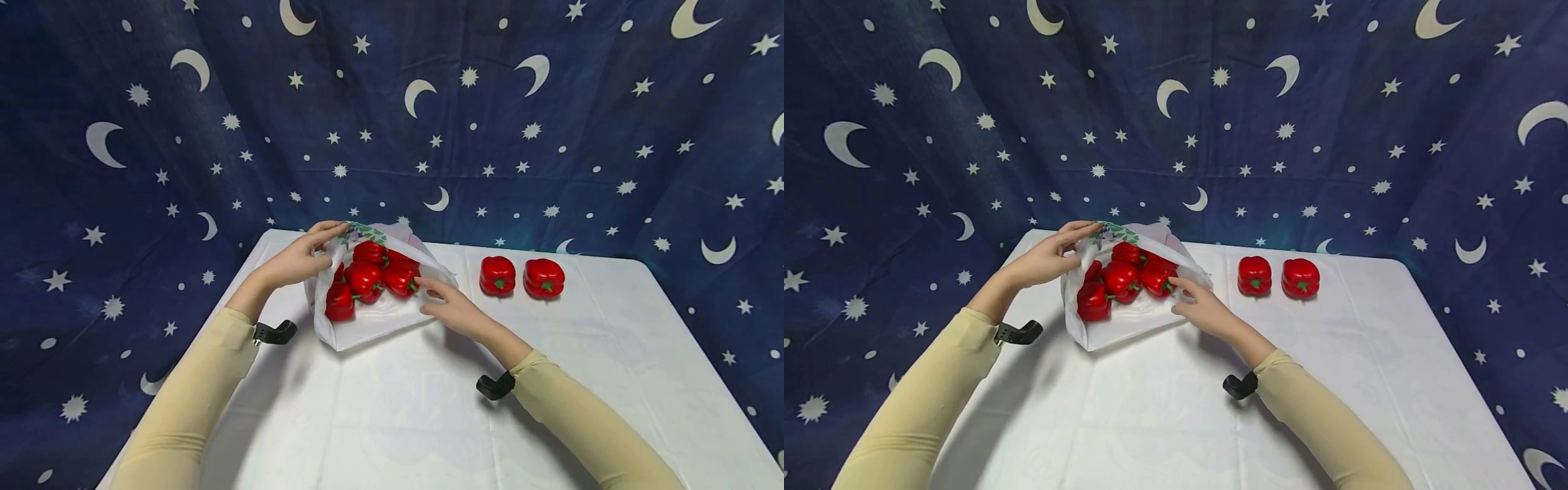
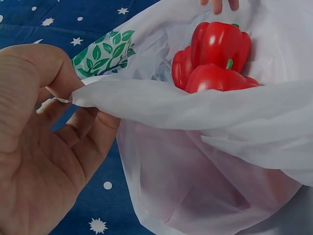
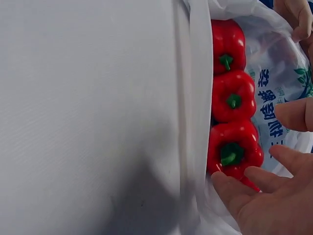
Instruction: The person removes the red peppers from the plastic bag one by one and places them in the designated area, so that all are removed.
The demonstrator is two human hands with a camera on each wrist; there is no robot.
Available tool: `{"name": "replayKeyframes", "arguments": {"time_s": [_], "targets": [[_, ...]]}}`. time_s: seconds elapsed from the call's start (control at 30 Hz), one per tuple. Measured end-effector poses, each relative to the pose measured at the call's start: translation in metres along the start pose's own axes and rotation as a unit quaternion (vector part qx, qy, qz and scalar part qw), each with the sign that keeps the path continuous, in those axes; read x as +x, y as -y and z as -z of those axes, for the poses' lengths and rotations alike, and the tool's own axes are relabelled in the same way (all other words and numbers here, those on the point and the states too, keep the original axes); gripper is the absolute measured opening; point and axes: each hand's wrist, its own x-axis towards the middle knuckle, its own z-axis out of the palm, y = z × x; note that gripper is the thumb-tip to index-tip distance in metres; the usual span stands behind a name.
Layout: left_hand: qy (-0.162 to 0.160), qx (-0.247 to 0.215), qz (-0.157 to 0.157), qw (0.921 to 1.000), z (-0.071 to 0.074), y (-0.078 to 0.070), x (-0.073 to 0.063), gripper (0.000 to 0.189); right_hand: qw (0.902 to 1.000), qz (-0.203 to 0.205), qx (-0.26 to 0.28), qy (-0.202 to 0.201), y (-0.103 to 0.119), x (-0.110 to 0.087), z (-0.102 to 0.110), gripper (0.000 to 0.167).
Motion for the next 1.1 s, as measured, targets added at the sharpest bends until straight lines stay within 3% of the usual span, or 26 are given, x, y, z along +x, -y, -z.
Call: {"name": "replayKeyframes", "arguments": {"time_s": [0.2, 0.6, 1.1], "targets": [[0.009, 0.009, 0.009, 0.9999, 0.001, 0.0, 0.003, 0.075, 0.9998, 0.004, 0.011, -0.014, 0.001, 0.013, -0.003, 0.065], [0.025, 0.014, 0.0, 0.9996, 0.0, -0.004, 0.007, 0.078, 0.9936, -0.049, 0.065, -0.078, -0.005, 0.041, -0.018, 0.083], [0.029, -0.003, -0.002, 0.9996, 0.0, -0.003, 0.007, 0.08, 0.9834, -0.073, 0.051, -0.158, -0.006, 0.061, -0.032, 0.078]]}}
